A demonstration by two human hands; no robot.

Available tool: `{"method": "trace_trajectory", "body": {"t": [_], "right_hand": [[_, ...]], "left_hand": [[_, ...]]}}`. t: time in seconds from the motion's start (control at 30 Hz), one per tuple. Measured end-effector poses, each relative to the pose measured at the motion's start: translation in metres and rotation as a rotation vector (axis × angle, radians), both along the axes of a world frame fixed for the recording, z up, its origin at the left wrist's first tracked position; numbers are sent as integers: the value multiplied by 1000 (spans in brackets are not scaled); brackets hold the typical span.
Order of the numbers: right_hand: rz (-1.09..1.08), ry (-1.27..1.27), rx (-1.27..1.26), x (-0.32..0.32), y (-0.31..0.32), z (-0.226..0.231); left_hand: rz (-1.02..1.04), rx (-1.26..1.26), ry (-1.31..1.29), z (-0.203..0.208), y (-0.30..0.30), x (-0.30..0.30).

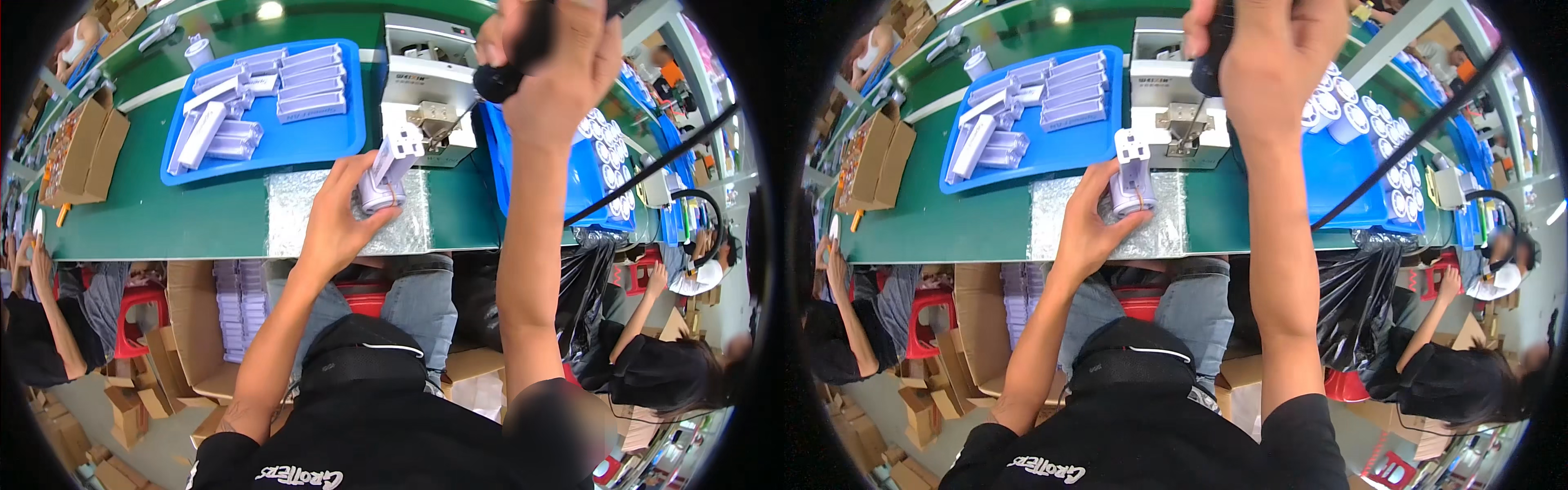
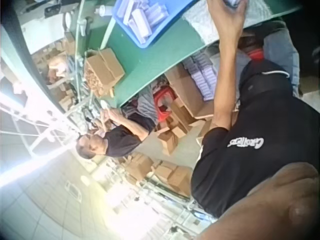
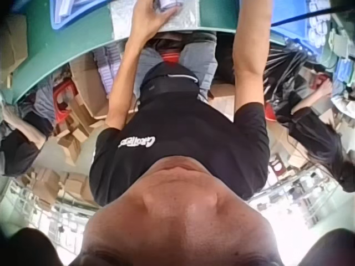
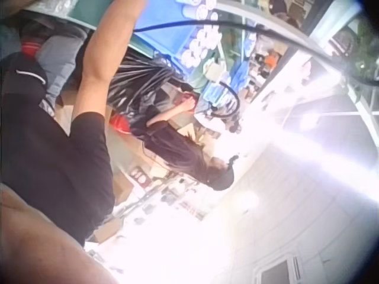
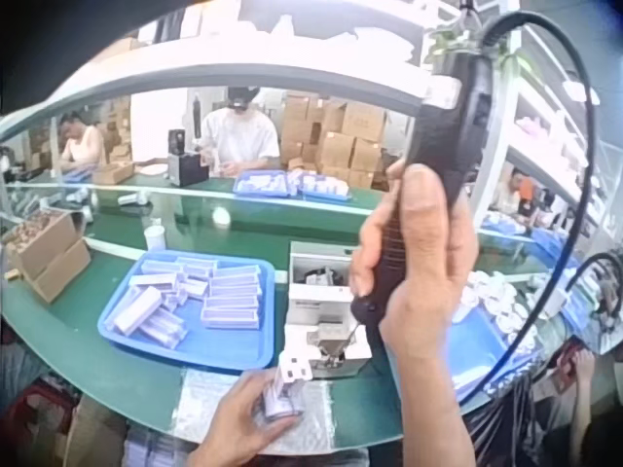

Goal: Assemble small electronic fans by putting housing components together and using an electric screwdriver to secure them.

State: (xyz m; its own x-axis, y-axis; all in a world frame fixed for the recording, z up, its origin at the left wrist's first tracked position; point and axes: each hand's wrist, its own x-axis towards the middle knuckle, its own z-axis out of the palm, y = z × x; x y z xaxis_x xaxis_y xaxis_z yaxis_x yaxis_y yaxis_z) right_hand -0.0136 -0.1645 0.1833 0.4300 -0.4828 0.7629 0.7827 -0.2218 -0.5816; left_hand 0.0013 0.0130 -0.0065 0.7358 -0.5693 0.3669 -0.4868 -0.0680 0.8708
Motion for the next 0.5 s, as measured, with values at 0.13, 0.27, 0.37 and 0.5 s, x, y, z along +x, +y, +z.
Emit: {"method": "trace_trajectory", "body": {"t": [0.13, 0.27, 0.37, 0.5], "right_hand": [[166, -83, 106, -19, 19, 11], [326, -181, 189, -31, 30, 12], [223, -109, 169, -34, 37, 12], [108, -7, 135, -33, 47, 9]], "left_hand": [[9, -10, -18, 3, -1, -1], [32, 1, -64, 4, 1, -1], [34, 11, -61, 5, 1, -2], [40, -10, -76, 0, 1, -2]]}}
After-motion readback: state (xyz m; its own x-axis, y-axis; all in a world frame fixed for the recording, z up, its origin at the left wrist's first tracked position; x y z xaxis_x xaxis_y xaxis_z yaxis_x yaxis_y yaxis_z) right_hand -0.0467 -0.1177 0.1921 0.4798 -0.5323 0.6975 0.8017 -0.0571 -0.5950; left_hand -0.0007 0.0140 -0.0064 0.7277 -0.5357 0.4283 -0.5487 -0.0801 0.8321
